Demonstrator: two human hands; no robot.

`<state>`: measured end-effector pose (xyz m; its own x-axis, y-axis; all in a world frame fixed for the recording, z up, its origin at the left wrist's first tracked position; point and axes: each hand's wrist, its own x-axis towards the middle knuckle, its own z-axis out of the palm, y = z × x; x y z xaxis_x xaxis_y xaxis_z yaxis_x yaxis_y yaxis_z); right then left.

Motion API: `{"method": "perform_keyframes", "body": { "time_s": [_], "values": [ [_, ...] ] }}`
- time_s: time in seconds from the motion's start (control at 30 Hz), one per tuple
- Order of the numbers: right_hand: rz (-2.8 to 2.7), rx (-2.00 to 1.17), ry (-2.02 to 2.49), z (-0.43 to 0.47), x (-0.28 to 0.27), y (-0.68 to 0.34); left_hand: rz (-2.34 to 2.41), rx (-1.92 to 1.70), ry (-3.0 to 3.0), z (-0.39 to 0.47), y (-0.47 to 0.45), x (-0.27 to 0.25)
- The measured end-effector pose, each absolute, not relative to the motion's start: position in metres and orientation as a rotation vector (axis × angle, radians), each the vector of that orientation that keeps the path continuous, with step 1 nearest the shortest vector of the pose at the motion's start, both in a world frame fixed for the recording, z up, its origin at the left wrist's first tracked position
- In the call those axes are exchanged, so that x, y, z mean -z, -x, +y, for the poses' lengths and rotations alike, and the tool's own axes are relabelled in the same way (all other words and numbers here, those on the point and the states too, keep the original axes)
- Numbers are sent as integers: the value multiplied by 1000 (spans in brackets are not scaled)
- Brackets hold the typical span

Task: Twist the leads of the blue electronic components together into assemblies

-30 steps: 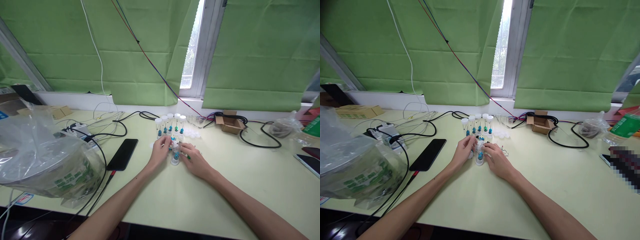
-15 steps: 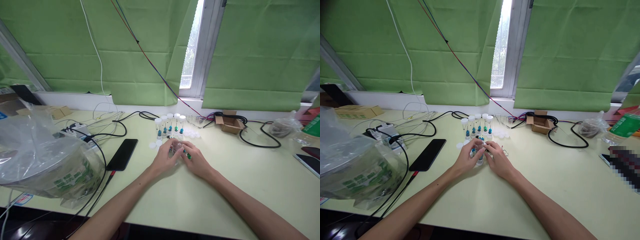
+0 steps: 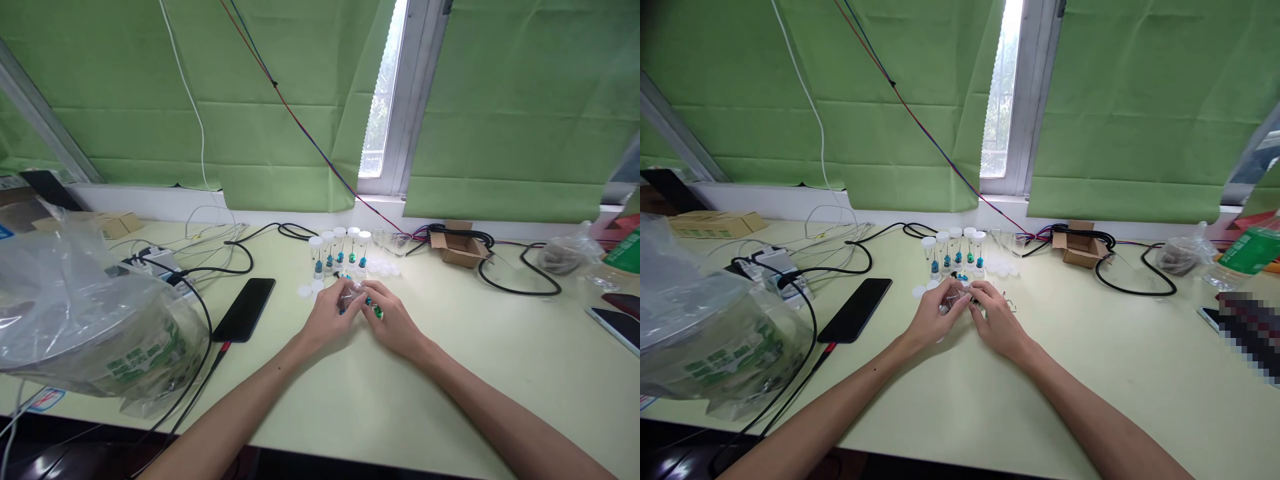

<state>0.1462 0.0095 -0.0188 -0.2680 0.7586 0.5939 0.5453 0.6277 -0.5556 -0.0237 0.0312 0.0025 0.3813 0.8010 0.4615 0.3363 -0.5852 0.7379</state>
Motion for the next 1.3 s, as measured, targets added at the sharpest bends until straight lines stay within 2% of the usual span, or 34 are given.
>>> {"method": "perform_keyframes", "body": {
  "time_s": [0.53, 1.3],
  "values": [
    [-1908, -288, 1000, 9, 18, -145, 1027, -1082, -1968, 32, 22, -2],
    [-1760, -271, 995, 12, 22, -146, 1022, -963, -2106, 35, 25, -3]
  ]
}}
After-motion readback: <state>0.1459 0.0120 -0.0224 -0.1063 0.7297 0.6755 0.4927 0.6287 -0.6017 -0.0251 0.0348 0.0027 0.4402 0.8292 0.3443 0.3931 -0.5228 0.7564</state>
